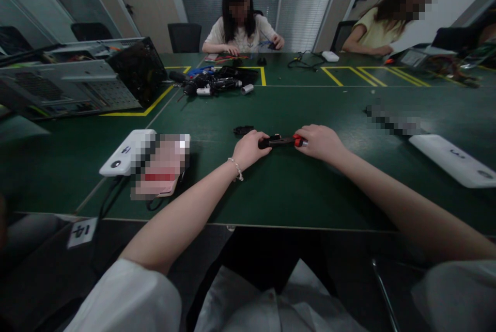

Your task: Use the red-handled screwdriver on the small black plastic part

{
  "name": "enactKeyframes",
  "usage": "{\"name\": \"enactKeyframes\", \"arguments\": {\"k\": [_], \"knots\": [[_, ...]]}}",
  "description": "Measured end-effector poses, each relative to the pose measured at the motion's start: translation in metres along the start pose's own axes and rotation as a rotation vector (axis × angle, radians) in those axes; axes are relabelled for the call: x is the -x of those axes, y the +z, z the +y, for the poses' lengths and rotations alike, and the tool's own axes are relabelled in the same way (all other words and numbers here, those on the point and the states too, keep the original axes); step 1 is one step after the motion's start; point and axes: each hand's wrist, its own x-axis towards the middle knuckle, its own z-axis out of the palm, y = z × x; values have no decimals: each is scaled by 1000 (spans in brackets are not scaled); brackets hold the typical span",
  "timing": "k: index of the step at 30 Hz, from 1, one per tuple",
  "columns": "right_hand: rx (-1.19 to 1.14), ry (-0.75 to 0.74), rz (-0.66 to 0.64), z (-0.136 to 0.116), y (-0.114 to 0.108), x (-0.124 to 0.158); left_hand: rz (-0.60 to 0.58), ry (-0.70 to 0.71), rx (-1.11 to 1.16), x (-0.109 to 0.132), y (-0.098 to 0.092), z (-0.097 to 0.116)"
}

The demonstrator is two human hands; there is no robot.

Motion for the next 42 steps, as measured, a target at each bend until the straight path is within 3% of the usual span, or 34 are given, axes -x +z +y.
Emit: {"name": "enactKeyframes", "arguments": {"k": [6,15,24,32,42], "knots": [[92,-62,47,-2,-8,0,11,6,5,0,1,-2],[-24,30,-9,0,4,0,12,8,-9,-1,1,-2],[42,-35,29,0,-3,0,9,7,-4,0,0,-1],[-79,45,-34,3,5,-1,2,-5,2,0,0,0],[78,-78,55,0,-6,0,-1,-4,-9,0,0,0]]}}
